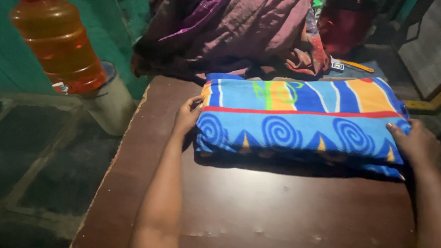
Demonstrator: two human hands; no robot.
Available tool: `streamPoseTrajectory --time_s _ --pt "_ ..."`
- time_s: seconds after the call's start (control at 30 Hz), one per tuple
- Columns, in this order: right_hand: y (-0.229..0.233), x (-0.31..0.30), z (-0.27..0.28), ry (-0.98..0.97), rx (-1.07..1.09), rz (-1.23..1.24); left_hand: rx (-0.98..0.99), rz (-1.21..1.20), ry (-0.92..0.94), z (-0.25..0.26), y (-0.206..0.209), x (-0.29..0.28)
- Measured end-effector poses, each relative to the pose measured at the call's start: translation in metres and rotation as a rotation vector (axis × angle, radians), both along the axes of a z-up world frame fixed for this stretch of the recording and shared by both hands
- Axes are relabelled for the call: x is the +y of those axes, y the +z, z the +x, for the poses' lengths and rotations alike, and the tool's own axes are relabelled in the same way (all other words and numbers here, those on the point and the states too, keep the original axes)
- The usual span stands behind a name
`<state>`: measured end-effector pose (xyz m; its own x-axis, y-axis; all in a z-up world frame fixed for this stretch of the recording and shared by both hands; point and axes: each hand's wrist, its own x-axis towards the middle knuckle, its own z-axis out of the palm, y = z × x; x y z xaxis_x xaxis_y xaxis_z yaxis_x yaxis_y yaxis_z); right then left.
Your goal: The person folds a patterned blue blanket by hand and then unfolds and arranges a large purple and yellow quilt.
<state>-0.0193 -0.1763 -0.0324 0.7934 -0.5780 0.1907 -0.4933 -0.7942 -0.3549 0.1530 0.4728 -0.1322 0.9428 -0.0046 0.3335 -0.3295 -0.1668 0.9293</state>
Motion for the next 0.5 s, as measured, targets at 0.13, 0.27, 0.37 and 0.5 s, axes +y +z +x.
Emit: streamPoseTrajectory --time_s 0.13,0.27,0.37,0.5 --pt "0.019 0.034 -0.011 0.116 -0.317 -0.737 -0.007 -0.064 -0.195 0.033 -0.021 0.014" --pt "0.040 0.140 -0.007 0.659 -0.531 -0.393 0.014 -0.104 -0.217 0.048 -0.031 0.012" --pt "0.035 0.266 -0.017 1.190 -0.508 -0.410 0.023 -0.139 -0.183 0.043 -0.024 0.008" --pt "0.033 0.388 -0.039 1.439 -0.451 -0.421 0.121 -0.089 -0.072 0.014 0.005 0.004"
